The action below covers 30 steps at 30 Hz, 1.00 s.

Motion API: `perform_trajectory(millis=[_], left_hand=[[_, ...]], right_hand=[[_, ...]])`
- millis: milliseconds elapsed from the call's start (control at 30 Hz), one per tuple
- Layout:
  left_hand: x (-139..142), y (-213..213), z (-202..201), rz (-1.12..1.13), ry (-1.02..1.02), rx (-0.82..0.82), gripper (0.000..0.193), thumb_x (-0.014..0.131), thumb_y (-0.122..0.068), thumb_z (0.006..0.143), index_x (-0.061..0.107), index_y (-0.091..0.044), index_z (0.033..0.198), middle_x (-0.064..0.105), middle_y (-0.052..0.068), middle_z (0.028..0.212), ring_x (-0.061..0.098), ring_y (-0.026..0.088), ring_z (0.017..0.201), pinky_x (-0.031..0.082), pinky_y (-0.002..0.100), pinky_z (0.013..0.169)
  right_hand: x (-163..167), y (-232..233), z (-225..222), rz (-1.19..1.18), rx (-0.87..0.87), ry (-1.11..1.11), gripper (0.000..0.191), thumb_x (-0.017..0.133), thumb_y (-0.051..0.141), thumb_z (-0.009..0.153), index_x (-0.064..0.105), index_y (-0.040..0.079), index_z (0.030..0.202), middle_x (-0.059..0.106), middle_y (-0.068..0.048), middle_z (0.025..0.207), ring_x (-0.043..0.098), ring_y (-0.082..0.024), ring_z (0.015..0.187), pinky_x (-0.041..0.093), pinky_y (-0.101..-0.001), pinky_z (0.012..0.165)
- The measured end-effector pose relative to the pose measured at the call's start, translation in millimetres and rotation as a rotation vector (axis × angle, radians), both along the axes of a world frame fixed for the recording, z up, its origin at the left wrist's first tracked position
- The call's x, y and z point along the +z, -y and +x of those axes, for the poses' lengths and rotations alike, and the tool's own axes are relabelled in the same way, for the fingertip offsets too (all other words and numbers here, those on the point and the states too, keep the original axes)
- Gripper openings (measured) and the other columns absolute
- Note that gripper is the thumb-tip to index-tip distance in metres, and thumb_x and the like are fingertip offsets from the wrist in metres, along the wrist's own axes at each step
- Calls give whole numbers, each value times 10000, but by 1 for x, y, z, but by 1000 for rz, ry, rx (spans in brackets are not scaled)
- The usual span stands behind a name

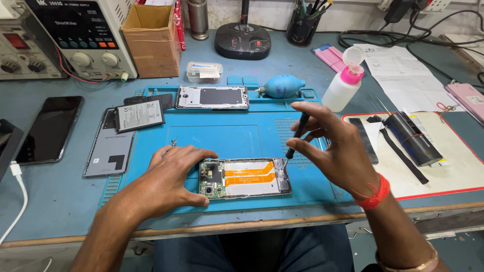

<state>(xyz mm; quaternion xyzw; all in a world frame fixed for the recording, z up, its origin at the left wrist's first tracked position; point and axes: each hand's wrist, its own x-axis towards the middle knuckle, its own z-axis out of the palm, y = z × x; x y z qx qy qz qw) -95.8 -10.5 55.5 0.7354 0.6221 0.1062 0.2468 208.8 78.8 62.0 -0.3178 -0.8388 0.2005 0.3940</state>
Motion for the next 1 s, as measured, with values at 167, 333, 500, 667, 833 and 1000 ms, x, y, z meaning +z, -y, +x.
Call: perform_trajectory(millis=[167, 333, 500, 667, 833, 1000], left_hand=[[-2, 0, -1, -30, -16, 14, 937, 945, -391, 603, 531, -302, 1438, 580, -6, 1405, 411, 199, 1394, 141, 444, 1242], [-2, -1, -1, -11, -13, 3, 933, 950, -388, 600, 537, -294, 1431, 583, 0, 1400, 415, 200, 1389, 134, 450, 1235], [-1, 0, -1, -1, -5, -5, 918, 941, -387, 608, 539, -288, 1428, 592, 2, 1387, 426, 201, 1386, 148, 445, 1238], [0, 0, -1, -20, -12, 13, 931, 950, -385, 602, 536, -295, 1431, 580, 0, 1401, 414, 209, 1390, 137, 445, 1238], [-1, -1, 1, -37, -24, 19, 935, 948, -385, 606, 529, -303, 1438, 577, -3, 1409, 406, 208, 1400, 132, 445, 1243], [-2, -1, -1, 15, 3, -10, 929, 944, -384, 605, 534, -277, 1431, 573, 22, 1414, 418, 214, 1396, 134, 454, 1240]], right_hand=[[1, 2, 4, -63, 90, -27, 513, 769, 15, 893, 600, 109, 1368, 761, -106, 951, 773, -180, 960, 644, -311, 841], [2, 4, 6, -119, 240, -48, 526, 698, -29, 918, 540, 81, 1408, 761, -136, 1102, 759, -217, 1103, 625, -338, 950], [-3, 1, 0, -92, -90, 52, 598, 835, 62, 880, 567, 135, 1411, 767, -102, 937, 788, -186, 916, 646, -328, 868], [3, -1, 11, -154, 206, -23, 513, 718, 7, 915, 525, 96, 1383, 750, -100, 1048, 767, -214, 1095, 633, -344, 893], [3, -1, 7, -61, 70, 46, 592, 795, 41, 864, 518, 99, 1384, 747, -98, 1012, 761, -201, 979, 622, -341, 850], [5, -1, 8, -60, 63, 50, 537, 769, 40, 877, 552, 120, 1362, 750, -90, 935, 800, -179, 1027, 661, -333, 834]])
